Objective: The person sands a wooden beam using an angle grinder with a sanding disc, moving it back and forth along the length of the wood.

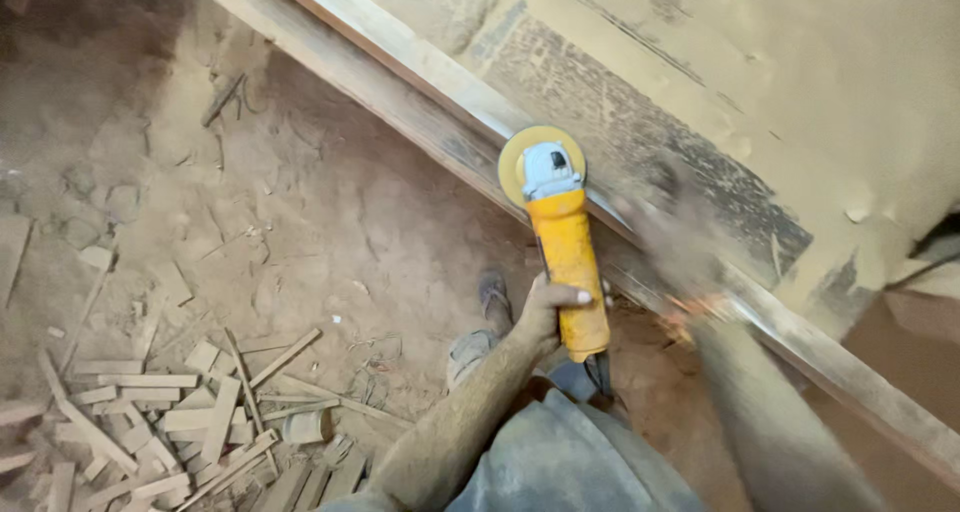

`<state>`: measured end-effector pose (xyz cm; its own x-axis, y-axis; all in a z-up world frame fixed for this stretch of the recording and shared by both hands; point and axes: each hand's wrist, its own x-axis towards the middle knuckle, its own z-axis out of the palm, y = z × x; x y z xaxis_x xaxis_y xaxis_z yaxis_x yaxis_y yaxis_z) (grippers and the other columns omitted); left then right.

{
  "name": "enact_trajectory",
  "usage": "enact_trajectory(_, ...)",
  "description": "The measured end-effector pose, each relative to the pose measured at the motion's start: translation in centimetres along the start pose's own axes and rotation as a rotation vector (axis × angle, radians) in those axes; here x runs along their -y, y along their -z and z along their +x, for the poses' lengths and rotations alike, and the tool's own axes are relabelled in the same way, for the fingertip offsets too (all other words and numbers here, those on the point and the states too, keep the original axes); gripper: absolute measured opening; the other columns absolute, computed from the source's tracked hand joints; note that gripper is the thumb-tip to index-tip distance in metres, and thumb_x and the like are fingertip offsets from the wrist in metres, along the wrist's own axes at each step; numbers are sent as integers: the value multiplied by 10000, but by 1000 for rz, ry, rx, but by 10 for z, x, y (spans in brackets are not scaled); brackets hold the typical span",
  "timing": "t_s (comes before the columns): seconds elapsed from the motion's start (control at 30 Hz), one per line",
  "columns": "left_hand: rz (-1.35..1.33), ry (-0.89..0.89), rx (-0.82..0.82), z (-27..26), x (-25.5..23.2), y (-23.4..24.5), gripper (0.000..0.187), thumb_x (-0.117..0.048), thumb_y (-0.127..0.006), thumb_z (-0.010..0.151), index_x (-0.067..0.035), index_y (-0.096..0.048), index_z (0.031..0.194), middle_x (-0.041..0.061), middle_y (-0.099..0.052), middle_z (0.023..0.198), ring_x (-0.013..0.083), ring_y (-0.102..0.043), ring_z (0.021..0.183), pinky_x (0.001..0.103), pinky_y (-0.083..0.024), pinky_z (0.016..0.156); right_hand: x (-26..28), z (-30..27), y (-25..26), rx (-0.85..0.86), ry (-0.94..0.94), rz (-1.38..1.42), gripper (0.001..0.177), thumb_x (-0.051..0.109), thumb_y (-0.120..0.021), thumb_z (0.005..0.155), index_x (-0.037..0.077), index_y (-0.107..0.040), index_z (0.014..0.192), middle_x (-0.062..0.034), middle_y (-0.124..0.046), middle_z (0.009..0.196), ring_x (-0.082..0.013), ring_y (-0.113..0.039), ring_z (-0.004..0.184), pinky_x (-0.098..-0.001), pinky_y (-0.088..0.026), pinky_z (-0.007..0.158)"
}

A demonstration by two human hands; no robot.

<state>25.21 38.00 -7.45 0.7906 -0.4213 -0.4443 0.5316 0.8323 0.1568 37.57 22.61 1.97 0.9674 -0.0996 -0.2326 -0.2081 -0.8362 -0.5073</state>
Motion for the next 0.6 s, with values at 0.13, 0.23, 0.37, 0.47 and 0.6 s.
enact_trajectory(0.13,0,-59,-23,-27,-19,5,445,-49,-694,728,35,-617,1159,165,-710,998,289,-725,902,433,-613,841,-54,-56,52,215,-307,-295,961,550,-781,708,149,-498,1535,-228,-635,1295,-442,-632,1093,-580,-528,909)
enact_trajectory(0.23,-4,-62,-94,-44,-19,6,468,-50,-696,696,18,-610,1151,156,-711,992,283,-726,890,444,-616,823,-108,-86,73,345,-482,-470,968,579,-775,690,154,-538,1527,-228,-700,1223,-420,-687,1045,-565,-573,896)
enact_trajectory(0.37,15,-103,-103,-56,-14,-2,490,-69,-710,705,54,-607,1168,177,-709,1006,292,-726,896,446,-618,834,-169,-65,78,397,-306,-522,1014,643,-802,688,116,-537,1512,-230,-712,1247,-367,-686,1153,-489,-552,1025)
enact_trajectory(0.47,33,-133,-95,-52,-14,-15,498,-76,-720,709,54,-603,1175,190,-701,990,298,-715,876,447,-612,802,-168,-60,88,432,-449,-372,1027,578,-813,669,139,-506,1546,-242,-694,1299,-382,-693,1176,-497,-555,1036)
enact_trajectory(0.6,-16,-99,-127,-54,-5,-34,526,-84,-710,655,-11,-596,1164,159,-700,969,290,-715,854,435,-617,761,-150,-48,110,418,-704,-103,1038,450,-804,673,185,-458,1615,-290,-651,1401,-441,-698,1214,-531,-564,1039)
